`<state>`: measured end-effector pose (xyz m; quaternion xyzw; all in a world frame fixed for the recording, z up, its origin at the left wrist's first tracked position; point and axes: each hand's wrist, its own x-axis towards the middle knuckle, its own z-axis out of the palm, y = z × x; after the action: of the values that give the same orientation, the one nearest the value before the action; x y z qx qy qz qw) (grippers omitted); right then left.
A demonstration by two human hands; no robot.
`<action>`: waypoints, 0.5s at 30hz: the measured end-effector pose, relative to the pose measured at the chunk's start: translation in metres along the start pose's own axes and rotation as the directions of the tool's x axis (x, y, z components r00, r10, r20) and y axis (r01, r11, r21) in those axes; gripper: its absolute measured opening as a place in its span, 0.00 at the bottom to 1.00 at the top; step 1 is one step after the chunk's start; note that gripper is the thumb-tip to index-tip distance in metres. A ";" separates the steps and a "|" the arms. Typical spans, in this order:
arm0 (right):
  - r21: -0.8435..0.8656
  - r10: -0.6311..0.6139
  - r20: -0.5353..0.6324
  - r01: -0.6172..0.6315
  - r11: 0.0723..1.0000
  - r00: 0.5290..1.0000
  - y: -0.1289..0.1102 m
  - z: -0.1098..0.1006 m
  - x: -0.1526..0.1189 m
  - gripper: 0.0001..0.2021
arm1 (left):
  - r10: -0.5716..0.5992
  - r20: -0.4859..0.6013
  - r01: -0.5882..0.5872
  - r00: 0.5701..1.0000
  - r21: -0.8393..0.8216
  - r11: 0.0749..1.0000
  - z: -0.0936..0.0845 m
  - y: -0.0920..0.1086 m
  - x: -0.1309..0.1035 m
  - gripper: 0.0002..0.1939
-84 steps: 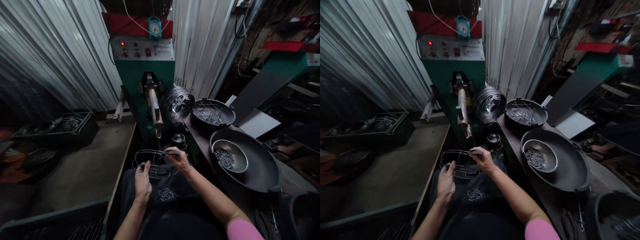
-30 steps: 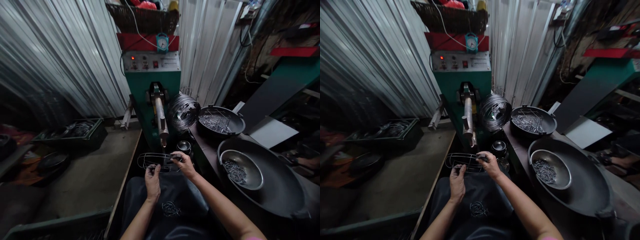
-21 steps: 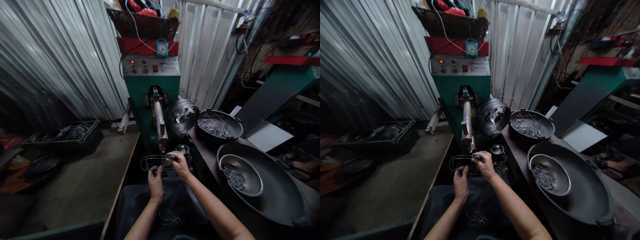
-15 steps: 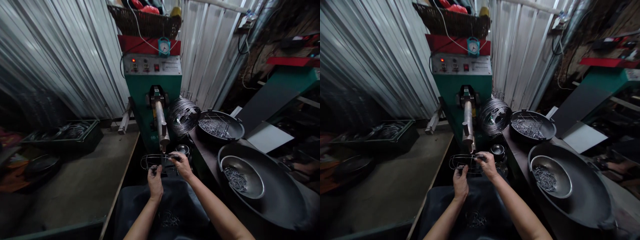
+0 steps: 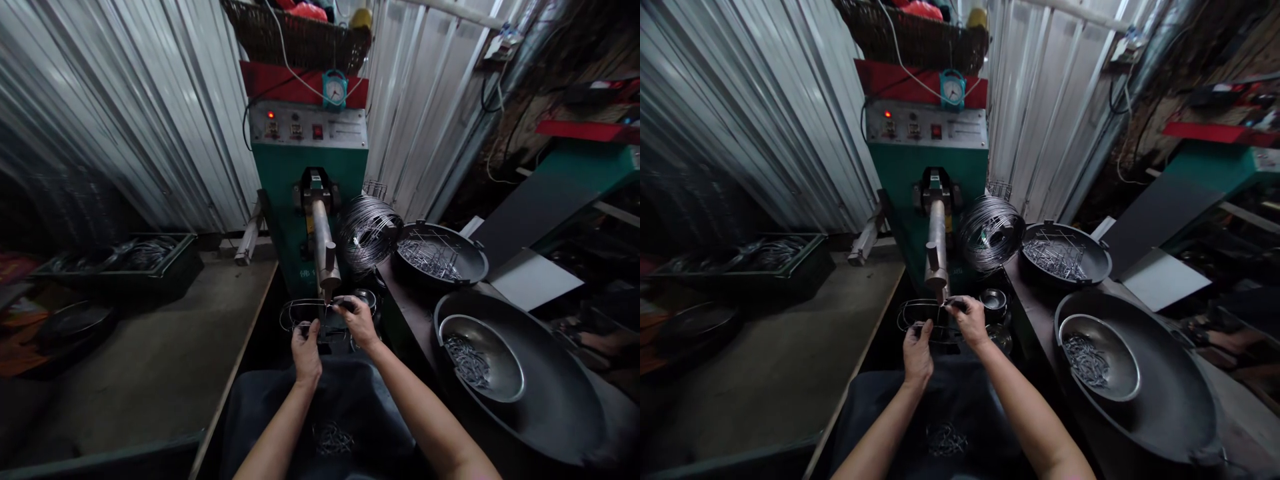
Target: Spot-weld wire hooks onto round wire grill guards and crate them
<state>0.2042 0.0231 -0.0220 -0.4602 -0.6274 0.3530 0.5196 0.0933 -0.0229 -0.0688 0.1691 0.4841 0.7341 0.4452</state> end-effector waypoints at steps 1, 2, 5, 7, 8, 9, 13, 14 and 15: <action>-0.001 0.008 0.004 -0.008 1.000 1.000 0.000 0.001 0.001 0.07 | -0.004 0.006 0.004 1.000 -0.007 1.000 0.000 0.000 0.000 0.19; -0.001 0.014 0.004 -0.014 1.000 1.000 0.000 0.002 0.001 0.07 | -0.007 0.011 0.007 1.000 -0.010 1.000 0.000 0.000 0.000 0.19; 0.025 0.040 0.008 -0.040 0.999 0.999 -0.002 0.004 0.000 0.08 | -0.005 0.026 0.004 1.000 0.014 1.000 -0.001 -0.001 -0.004 0.18; 0.092 0.086 0.020 -0.088 0.992 0.996 -0.002 0.000 -0.001 0.09 | 0.002 0.045 -0.004 0.999 0.060 0.998 -0.001 -0.003 -0.007 0.19; 0.140 0.128 0.026 -0.131 0.982 0.991 -0.001 -0.004 -0.001 0.10 | 0.002 0.055 -0.007 0.998 0.090 0.996 -0.001 -0.003 -0.009 0.20; 0.198 0.181 0.025 -0.182 0.963 0.983 0.001 -0.010 0.000 0.11 | 0.007 0.060 -0.014 0.998 0.121 0.993 -0.002 -0.004 -0.010 0.21; 0.507 0.401 -0.084 -0.307 0.805 0.912 0.020 -0.044 0.001 0.15 | 0.080 0.089 -0.099 0.993 0.236 0.967 -0.004 -0.009 -0.010 0.21; 0.575 0.433 -0.109 -0.299 0.762 0.895 0.025 -0.052 0.000 0.16 | 0.107 0.101 -0.130 0.989 0.269 0.954 -0.004 -0.010 -0.010 0.21; 0.619 0.452 -0.125 -0.286 0.731 0.883 0.030 -0.059 -0.001 0.16 | 0.130 0.106 -0.157 0.986 0.306 0.939 -0.004 -0.011 -0.010 0.22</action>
<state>0.2678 0.0297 -0.0377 -0.4375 -0.3070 0.5596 0.6334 0.1015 -0.0321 -0.0781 0.3033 0.5614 0.6706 0.3783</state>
